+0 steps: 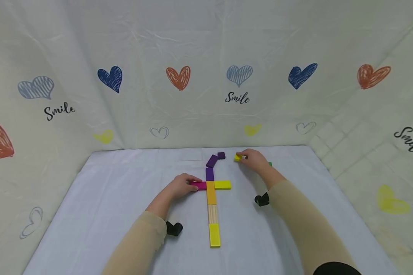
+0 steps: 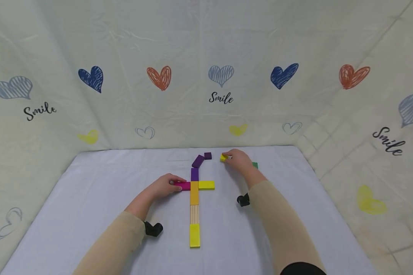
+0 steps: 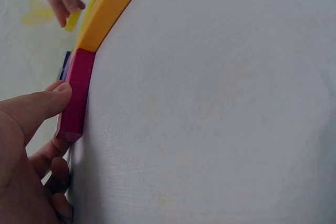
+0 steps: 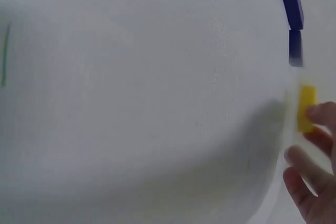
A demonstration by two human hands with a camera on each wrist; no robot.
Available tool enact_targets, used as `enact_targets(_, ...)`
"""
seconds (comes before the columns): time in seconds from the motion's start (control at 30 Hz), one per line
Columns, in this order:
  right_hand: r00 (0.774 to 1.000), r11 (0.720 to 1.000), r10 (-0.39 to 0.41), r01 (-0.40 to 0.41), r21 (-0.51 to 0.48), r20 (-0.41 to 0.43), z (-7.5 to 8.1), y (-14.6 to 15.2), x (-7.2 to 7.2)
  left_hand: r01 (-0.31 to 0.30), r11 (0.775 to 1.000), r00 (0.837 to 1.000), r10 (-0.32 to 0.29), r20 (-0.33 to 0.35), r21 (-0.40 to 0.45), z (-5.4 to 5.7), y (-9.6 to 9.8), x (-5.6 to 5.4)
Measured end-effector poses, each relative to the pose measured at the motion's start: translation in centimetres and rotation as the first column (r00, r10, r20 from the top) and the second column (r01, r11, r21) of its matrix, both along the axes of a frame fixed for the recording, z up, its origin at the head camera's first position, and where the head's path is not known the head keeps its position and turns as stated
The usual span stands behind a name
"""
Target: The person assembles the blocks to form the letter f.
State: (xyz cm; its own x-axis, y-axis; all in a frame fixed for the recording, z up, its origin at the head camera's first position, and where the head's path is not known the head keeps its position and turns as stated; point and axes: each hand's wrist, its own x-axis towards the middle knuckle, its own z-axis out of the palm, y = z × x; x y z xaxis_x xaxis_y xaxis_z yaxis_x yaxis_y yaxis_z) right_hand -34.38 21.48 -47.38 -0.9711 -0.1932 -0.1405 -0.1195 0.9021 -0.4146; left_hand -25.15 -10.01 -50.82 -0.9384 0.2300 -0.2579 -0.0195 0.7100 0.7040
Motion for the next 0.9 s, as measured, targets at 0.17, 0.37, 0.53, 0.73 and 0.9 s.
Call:
enact_targets(0.17, 1.0, 0.999, -0.008, 0.008, -0.031, 0.007, -0.5, -1.1, -0.5, 0.0, 1.0, 1.0, 0.0, -0.002, -0.007, 0.3, 0.0, 0.2)
enact_targets(0.37, 0.998, 0.997, -0.053, 0.055, -0.06, 0.036, -0.9, -2.0, -0.9, 0.001, 1.0, 1.0, -0.001, -0.001, -0.004, 0.2, -0.1, 0.0)
enact_targets(0.53, 0.997, 0.994, -0.065, 0.068, -0.087, 0.041, -1.1, -2.6, -1.1, -0.003, 1.0, 1.0, 0.003, 0.002, -0.01, -0.1, -0.2, -0.2)
enact_targets(0.73, 0.997, 0.993, -0.075, 0.078, -0.089, 0.031, -1.7, -2.9, -1.2, -0.004, 1.0, 1.0, 0.004, 0.006, -0.004, -0.4, -0.1, -0.3)
enact_targets(0.9, 0.998, 0.996, -0.059, 0.059, -0.064, 0.007, -1.8, -3.0, -1.3, -0.003, 1.0, 1.0, 0.003, 0.0, -0.006, -0.4, -0.1, -0.3)
